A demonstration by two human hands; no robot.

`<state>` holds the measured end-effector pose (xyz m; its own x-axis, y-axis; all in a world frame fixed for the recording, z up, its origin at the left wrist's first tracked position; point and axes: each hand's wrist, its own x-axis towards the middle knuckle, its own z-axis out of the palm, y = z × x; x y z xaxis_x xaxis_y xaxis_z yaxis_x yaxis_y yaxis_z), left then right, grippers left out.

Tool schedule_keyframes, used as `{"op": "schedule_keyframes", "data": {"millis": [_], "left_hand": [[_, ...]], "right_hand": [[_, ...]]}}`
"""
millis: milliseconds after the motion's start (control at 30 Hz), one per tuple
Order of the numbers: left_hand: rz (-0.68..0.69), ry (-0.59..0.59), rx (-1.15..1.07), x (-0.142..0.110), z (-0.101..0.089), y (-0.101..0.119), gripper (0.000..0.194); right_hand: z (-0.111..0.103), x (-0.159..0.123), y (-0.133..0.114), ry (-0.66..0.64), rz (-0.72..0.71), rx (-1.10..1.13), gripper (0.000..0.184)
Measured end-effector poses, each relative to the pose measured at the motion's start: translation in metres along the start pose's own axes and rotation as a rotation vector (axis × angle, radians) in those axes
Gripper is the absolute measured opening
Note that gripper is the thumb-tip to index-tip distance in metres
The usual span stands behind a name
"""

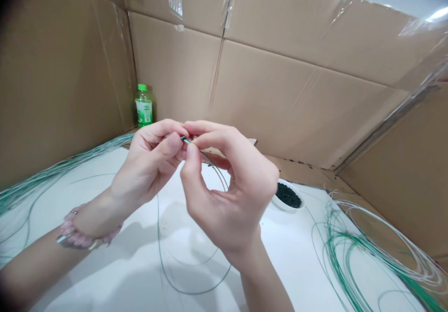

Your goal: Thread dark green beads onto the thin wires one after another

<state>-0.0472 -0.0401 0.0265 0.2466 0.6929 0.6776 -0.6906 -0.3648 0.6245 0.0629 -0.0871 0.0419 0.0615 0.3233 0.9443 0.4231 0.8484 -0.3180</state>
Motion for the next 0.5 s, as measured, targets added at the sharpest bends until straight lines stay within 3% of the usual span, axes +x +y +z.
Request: {"op": "schedule_keyframes", "data": {"millis": [267,500], "left_hand": [[0.063,-0.015,0.101,-0.0015,-0.0033,-0.0012,0.005],[0.054,-0.056,0.096,-0.0016,-0.004,0.0028,0.006]], "right_hand": [[-0.0045,-0.0014,0.0032,-0.041,-0.068,-0.03,0.024],[-0.0069,-0.0001,0.0011,-0.062,-0.039,-0.013,0.028]]}}
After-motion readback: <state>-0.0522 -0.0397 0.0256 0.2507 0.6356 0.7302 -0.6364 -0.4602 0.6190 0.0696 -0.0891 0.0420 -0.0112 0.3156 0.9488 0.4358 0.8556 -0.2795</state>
